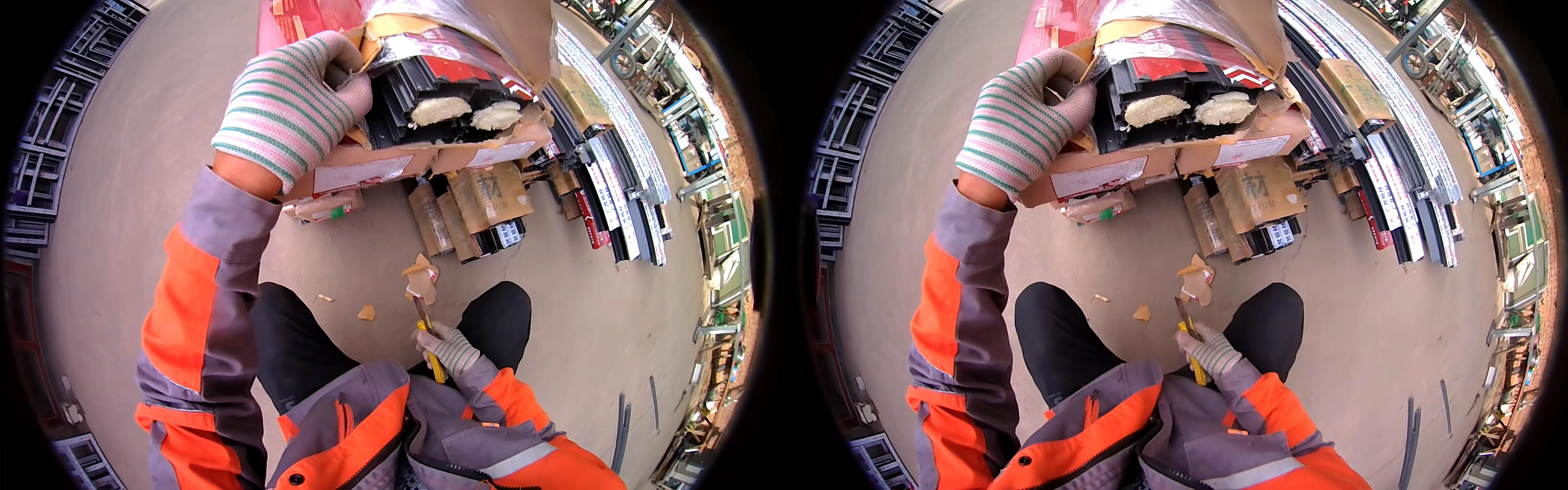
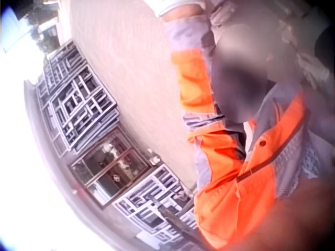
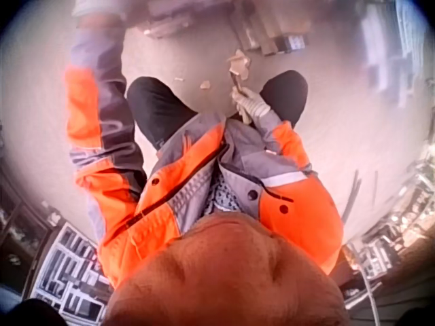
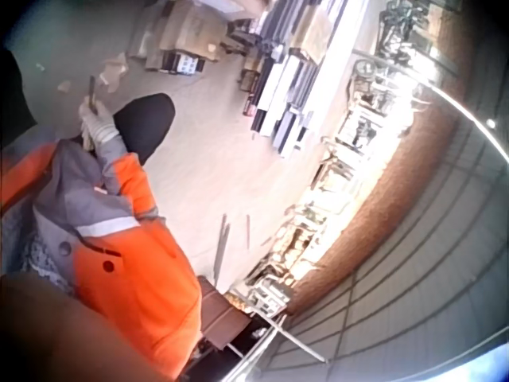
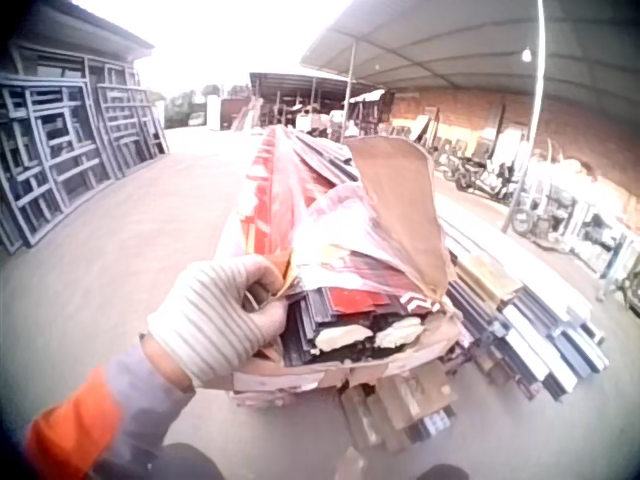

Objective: The person walks through a workshop area and approaches a stack of red-wrapped materials. Using a yellow utility knife, they cut through the plastic wrapping and cardboard ends to reveal black profiles with foam inserts inside.

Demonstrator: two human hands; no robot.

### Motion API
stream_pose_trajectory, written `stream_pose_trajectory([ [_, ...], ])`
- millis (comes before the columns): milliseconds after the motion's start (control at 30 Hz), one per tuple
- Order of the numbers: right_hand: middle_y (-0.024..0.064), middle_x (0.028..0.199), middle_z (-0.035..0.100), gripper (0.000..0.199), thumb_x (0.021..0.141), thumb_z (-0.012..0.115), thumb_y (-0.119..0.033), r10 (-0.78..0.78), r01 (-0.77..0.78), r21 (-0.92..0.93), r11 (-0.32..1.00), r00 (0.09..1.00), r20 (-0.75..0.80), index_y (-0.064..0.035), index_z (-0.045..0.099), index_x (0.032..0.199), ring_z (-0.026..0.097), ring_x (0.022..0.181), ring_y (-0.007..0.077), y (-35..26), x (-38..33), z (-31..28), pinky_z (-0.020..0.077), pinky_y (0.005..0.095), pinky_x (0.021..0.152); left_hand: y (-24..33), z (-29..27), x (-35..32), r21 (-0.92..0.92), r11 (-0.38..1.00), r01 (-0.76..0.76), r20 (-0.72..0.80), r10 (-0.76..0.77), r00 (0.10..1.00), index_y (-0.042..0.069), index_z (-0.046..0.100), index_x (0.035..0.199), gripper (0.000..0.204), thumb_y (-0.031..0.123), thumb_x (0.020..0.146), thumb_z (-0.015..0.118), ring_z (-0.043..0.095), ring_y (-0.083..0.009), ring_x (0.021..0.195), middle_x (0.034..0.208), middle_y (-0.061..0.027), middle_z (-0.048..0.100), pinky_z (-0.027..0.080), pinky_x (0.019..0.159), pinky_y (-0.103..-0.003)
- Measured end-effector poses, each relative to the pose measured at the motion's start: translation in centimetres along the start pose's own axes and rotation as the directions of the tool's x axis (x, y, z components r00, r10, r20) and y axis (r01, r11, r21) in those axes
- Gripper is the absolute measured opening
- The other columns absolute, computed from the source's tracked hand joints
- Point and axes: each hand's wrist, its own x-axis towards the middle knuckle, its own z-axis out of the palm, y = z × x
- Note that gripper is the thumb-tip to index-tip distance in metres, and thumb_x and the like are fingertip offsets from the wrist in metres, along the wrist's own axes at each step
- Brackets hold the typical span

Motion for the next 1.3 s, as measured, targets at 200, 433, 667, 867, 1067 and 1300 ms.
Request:
stream_pose_trajectory([
  [200, 0.0035, 0.086, 0.061, 0.03, 0.099, 0.068, -0.034, 0.073, -0.07, 0.068, 0.995, 0.996, -0.053, -0.008, 0.061, 0.111, 0.057, 0.064, 0.0107, 2.7, 2.9, -0.8, 0.0511, 0.0279, 0.057, 0.1, -0.2, 0.0, -0.033, 0.998, 0.048, 0.078, -0.045, 0.996, 0.001, 0.073, 0.102, 0.018, 0.014, 0.089, 0.074, 0.058, -0.0029, 0.069, 0.079, 0.0, 0.068, 0.051, 0.066, -0.022],
  [433, 0.0044, 0.085, 0.062, 0.031, 0.099, 0.068, -0.036, 0.07, -0.063, 0.091, 0.994, 0.995, -0.076, -0.0083, 0.061, 0.111, 0.058, 0.063, 0.0119, 3.3, 4.5, -0.8, 0.0514, 0.029, 0.056, 0.2, -0.7, 0.1, -0.014, 0.997, 0.073, 0.095, -0.072, 0.993, 0.0, 0.073, 0.102, 0.019, 0.014, 0.09, 0.075, 0.058, -0.0025, 0.07, 0.079, -0.0002, 0.068, 0.052, 0.066, -0.022],
  [667, 0.0049, 0.084, 0.062, 0.031, 0.099, 0.068, -0.035, 0.062, -0.054, 0.083, 0.995, 0.994, -0.095, -0.0076, 0.06, 0.113, 0.058, 0.06, 0.0126, 3.1, 5.2, -0.8, 0.051, 0.0294, 0.055, -0.2, -0.2, 0.0, -0.057, 0.996, 0.073, 0.101, -0.067, 0.993, -0.001, 0.072, 0.104, 0.019, 0.013, 0.092, 0.074, 0.061, -0.0035, 0.072, 0.081, -0.0008, 0.069, 0.053, 0.067, -0.022],
  [867, 0.0037, 0.078, 0.059, 0.031, 0.097, 0.071, -0.031, 0.043, -0.018, 0.152, 0.988, 0.986, -0.164, -0.0087, 0.058, 0.114, 0.054, 0.056, 0.0137, 2.2, 5.2, -0.2, 0.0462, 0.0314, 0.05, 0.0, -0.5, 0.0, -0.051, 0.996, 0.067, 0.116, -0.061, 0.991, -0.002, 0.072, 0.107, 0.021, 0.014, 0.093, 0.074, 0.063, -0.0054, 0.076, 0.084, -0.0022, 0.071, 0.055, 0.069, -0.023],
  [1067, 0.003, 0.076, 0.058, 0.028, 0.097, 0.071, -0.028, 0.045, -0.009, 0.211, 0.977, 0.985, -0.164, -0.01, 0.057, 0.114, 0.052, 0.055, 0.0124, 2.2, 5.7, -0.2, 0.0446, 0.0304, 0.048, 0.0, -0.4, -0.1, -0.056, 0.994, 0.09, 0.114, -0.083, 0.99, -0.004, 0.071, 0.109, 0.025, 0.013, 0.092, 0.075, 0.065, -0.0073, 0.077, 0.086, -0.0038, 0.071, 0.056, 0.071, -0.024],
  [1300, 0.0025, 0.075, 0.059, 0.027, 0.097, 0.071, -0.027, 0.003, 0.024, 0.153, 0.988, 0.985, -0.174, -0.009, 0.058, 0.111, 0.054, 0.056, 0.0127, 2.7, 6.1, -0.2, 0.0461, 0.0312, 0.049, -0.1, -0.4, -0.3, -0.127, 0.981, 0.144, 0.124, -0.128, 0.984, -0.002, 0.072, 0.111, 0.027, 0.016, 0.091, 0.077, 0.066, -0.0076, 0.078, 0.089, -0.0044, 0.073, 0.057, 0.072, -0.024],
])
